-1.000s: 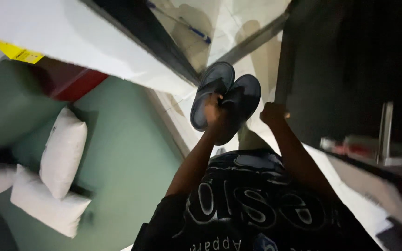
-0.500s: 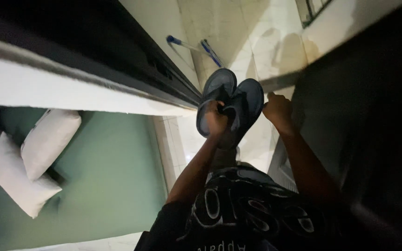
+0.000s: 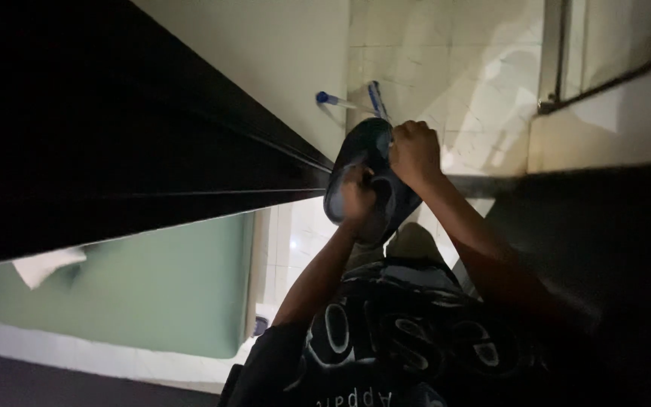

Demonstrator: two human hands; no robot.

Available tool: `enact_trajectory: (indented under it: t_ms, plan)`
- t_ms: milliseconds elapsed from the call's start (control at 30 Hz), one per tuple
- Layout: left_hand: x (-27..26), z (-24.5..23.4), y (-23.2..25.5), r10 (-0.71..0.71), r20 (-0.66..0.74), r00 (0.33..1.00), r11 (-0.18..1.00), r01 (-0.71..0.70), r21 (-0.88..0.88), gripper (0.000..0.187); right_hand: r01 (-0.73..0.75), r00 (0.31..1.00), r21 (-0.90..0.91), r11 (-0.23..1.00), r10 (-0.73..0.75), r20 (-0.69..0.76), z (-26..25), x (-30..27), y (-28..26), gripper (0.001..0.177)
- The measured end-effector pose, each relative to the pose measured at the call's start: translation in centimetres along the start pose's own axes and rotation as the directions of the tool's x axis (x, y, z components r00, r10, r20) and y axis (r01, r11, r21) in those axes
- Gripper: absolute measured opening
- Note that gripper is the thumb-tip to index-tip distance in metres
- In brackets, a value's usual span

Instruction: Sweep the floor in a room and move pairs of shoes.

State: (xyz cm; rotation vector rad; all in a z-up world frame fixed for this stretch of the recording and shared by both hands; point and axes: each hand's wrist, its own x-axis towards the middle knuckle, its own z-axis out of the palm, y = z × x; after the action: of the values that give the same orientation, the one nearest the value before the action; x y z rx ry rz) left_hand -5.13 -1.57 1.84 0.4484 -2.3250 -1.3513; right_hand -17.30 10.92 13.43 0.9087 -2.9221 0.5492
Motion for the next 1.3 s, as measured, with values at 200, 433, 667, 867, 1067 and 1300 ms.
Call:
enact_trajectory:
  t_ms: [200, 433, 667, 867, 1067, 1300]
  plan:
    - [-1.0, 1.3, -3.6, 0.034, -0.105, 0.994, 0.997, -0.026, 0.076, 0.027, 0.285, 0.938, 0.107, 0.953, -0.300, 0.175, 5.7, 8.3, -1.4, 0.016]
    - [-2.9, 2.2, -3.2, -0.239, -0.145, 0.960, 0.967, 0.249, 0.056, 0.029, 0.533, 0.823, 0.240, 0.811, -0.563, 0.076, 10.4, 14.0, -2.0, 0.054]
    - [-4.1, 3.3, -0.4, -0.307, -0.279, 0.910, 0.933, 0.345, 0.099, 0.041, 0.665, 0.675, 0.031, 0.746, -0.618, 0.403, 13.1, 16.7, -2.1, 0.045]
    - [-6.1, 3.8, 1.0, -0.390, -0.362, 0.847, 0.907, 0.421, 0.008, 0.034, 0.605, 0.700, -0.196, 0.772, -0.398, 0.593, 17.3, 16.5, 0.8, 0.024]
    - [-10.2, 1.0, 0.9, -0.503, -0.297, 0.812, 0.851, 0.526, -0.002, 0.031, 0.697, 0.565, -0.248, 0.673, -0.301, 0.768, 14.6, 13.2, -4.0, 0.024]
    - [-18.2, -2.1, 0.7, -0.449, -0.560, 0.696, 0.822, 0.568, 0.048, 0.019, 0.836, 0.367, -0.238, 0.494, -0.181, 0.913, 11.4, 6.6, -7.7, 0.022]
